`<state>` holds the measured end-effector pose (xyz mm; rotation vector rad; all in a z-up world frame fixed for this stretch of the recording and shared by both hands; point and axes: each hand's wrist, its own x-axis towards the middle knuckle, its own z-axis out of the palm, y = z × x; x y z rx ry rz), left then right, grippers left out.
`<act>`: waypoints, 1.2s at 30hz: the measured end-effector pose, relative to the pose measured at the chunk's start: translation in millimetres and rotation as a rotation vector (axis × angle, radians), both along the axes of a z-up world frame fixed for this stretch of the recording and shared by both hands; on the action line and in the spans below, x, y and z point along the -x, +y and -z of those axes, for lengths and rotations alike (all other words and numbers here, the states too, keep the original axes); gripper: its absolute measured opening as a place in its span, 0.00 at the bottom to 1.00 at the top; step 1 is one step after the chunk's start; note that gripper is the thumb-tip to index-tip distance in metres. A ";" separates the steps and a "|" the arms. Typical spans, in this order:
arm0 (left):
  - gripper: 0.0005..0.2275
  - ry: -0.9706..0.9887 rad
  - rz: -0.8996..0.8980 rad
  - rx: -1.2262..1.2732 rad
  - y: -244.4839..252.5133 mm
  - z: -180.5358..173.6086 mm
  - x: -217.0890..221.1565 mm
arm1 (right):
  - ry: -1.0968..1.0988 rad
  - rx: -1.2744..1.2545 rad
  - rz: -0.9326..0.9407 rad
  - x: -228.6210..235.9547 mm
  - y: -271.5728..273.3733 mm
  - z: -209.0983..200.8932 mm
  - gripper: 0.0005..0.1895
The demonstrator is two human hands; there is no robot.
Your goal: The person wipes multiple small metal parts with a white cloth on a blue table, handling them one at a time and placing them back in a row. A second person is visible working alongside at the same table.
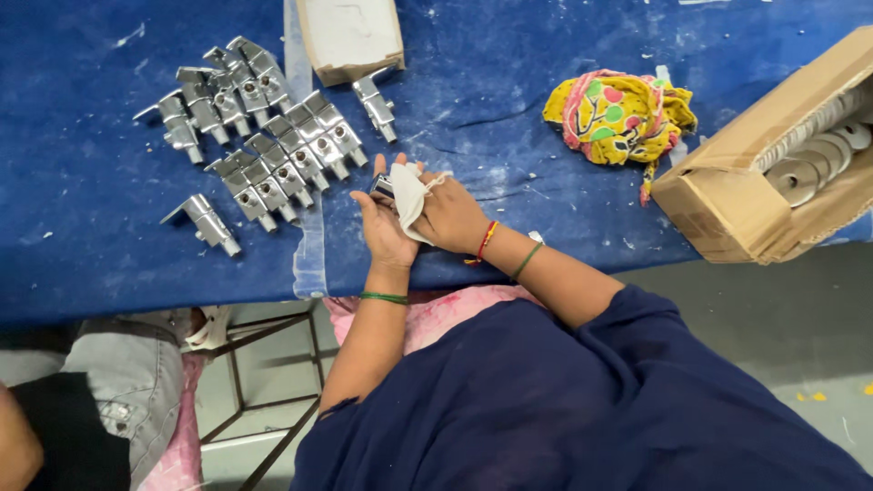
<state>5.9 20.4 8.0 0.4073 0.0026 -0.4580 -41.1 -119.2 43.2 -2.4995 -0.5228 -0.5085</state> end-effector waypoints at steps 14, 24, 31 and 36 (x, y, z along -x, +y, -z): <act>0.37 -0.027 -0.050 0.202 5.8 -0.8 3.6 | 0.193 -0.200 0.019 2.1 -4.7 3.5 0.25; 0.33 0.020 0.086 0.058 2.7 17.9 1.3 | 0.352 -1.648 -0.033 -6.5 -39.4 53.5 0.18; 0.35 0.009 0.083 -0.175 1.4 8.3 7.5 | 0.656 -1.940 -0.186 -5.0 -52.5 9.3 0.25; 0.23 -0.031 0.055 -0.632 -19.0 3.8 7.2 | 0.684 -1.557 -0.126 16.9 -48.1 10.5 0.24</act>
